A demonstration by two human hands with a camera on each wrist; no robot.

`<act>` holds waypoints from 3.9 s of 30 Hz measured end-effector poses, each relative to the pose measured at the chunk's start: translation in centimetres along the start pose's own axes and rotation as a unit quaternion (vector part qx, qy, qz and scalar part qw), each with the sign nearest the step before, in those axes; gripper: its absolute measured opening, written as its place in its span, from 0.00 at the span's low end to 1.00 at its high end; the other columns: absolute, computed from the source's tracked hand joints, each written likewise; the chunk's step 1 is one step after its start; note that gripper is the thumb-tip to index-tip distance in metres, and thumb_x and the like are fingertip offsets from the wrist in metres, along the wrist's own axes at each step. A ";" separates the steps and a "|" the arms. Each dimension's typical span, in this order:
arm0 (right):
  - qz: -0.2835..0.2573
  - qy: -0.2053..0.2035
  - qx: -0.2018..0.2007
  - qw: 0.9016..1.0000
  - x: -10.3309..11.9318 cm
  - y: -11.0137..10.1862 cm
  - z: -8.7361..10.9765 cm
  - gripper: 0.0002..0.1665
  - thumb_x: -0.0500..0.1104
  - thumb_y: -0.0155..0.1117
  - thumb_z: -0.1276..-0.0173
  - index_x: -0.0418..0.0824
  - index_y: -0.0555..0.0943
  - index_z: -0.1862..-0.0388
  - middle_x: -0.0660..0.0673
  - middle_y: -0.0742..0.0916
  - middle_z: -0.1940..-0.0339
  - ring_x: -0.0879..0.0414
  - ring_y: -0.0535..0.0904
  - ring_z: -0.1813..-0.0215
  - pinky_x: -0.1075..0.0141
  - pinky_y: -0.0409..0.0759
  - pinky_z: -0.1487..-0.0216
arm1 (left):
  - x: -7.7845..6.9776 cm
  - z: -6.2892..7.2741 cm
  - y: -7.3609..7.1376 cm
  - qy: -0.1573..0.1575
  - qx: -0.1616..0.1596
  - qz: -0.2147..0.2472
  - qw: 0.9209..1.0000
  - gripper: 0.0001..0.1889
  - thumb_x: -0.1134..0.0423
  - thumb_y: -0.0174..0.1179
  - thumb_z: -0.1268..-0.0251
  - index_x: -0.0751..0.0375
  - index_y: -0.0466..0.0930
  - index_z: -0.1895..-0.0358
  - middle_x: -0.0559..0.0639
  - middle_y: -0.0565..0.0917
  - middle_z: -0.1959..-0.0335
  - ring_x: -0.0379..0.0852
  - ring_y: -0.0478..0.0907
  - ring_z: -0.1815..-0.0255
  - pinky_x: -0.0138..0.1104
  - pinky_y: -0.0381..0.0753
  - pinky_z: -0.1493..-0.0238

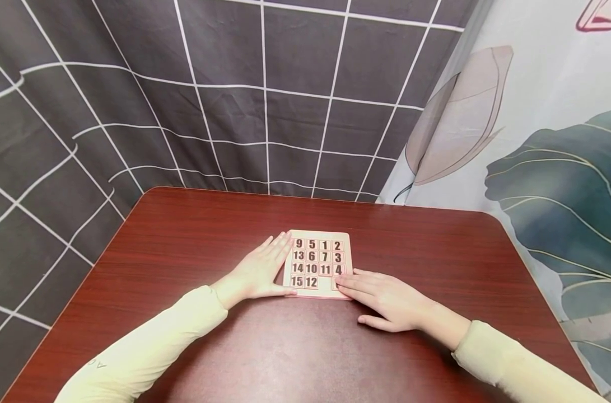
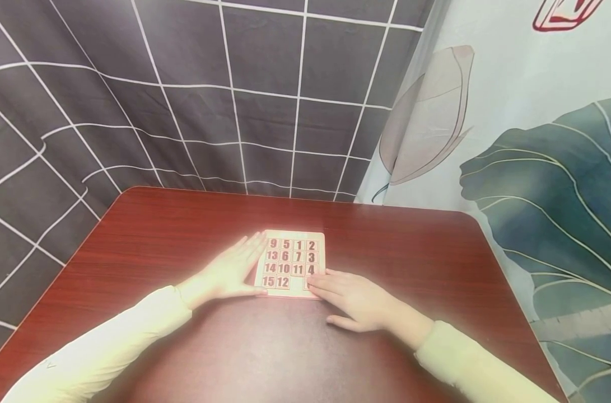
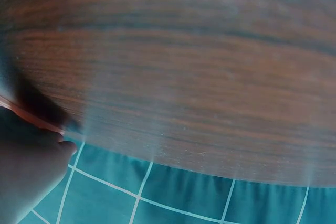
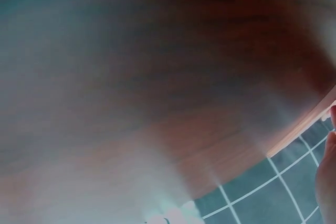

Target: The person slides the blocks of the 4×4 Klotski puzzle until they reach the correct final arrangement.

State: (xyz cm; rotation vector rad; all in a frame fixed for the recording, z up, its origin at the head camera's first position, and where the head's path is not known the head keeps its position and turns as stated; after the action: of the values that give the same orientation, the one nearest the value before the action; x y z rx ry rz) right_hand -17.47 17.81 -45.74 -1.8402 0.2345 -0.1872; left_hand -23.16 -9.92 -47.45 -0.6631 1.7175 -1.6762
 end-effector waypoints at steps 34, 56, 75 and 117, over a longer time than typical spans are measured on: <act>0.000 0.059 0.017 0.998 -2.1 0.5 0.0 0.38 0.56 0.67 0.25 0.37 0.75 0.24 0.42 0.79 0.21 0.46 0.75 0.21 0.47 0.73 0.23 | -0.1 0.1 -0.2 -0.003 0.007 -0.002 1.000 0.62 0.26 0.61 0.34 0.73 0.49 0.15 0.67 0.52 0.13 0.61 0.51 0.11 0.52 0.54 0.11; -0.001 0.073 0.008 0.997 -2.6 -0.1 -0.3 0.39 0.53 0.71 0.29 0.36 0.76 0.24 0.41 0.79 0.22 0.45 0.76 0.22 0.50 0.69 0.19 | -0.2 0.1 0.0 -0.003 0.001 0.006 1.000 0.61 0.26 0.60 0.34 0.73 0.49 0.15 0.67 0.52 0.13 0.61 0.51 0.11 0.52 0.54 0.11; 0.002 0.067 0.018 0.998 -3.0 0.5 -0.7 0.37 0.56 0.67 0.25 0.36 0.77 0.25 0.41 0.81 0.24 0.46 0.77 0.22 0.45 0.76 0.24 | -0.1 0.1 -0.1 0.000 0.001 -0.011 1.000 0.62 0.25 0.58 0.34 0.73 0.49 0.15 0.67 0.51 0.13 0.61 0.51 0.11 0.51 0.55 0.12; 0.001 0.101 0.027 0.995 -5.1 0.4 -0.7 0.37 0.54 0.70 0.27 0.36 0.77 0.25 0.41 0.81 0.23 0.46 0.76 0.21 0.45 0.72 0.21 | 0.0 0.0 0.1 -0.001 0.001 0.000 1.000 0.61 0.27 0.60 0.33 0.72 0.48 0.15 0.67 0.51 0.12 0.61 0.50 0.11 0.52 0.54 0.11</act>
State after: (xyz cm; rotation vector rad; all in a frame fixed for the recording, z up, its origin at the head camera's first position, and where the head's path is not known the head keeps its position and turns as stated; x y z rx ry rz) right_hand -22.59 18.36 -45.99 -1.7680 0.3679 -0.3755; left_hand -23.18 -9.90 -47.50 -0.6625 1.7144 -1.6764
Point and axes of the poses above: each hand's wrist, its own z-axis away from the middle knuckle, its own y-axis out of the palm, x = y × z, the point moved 5 cm from there along -z, towards the middle knuckle
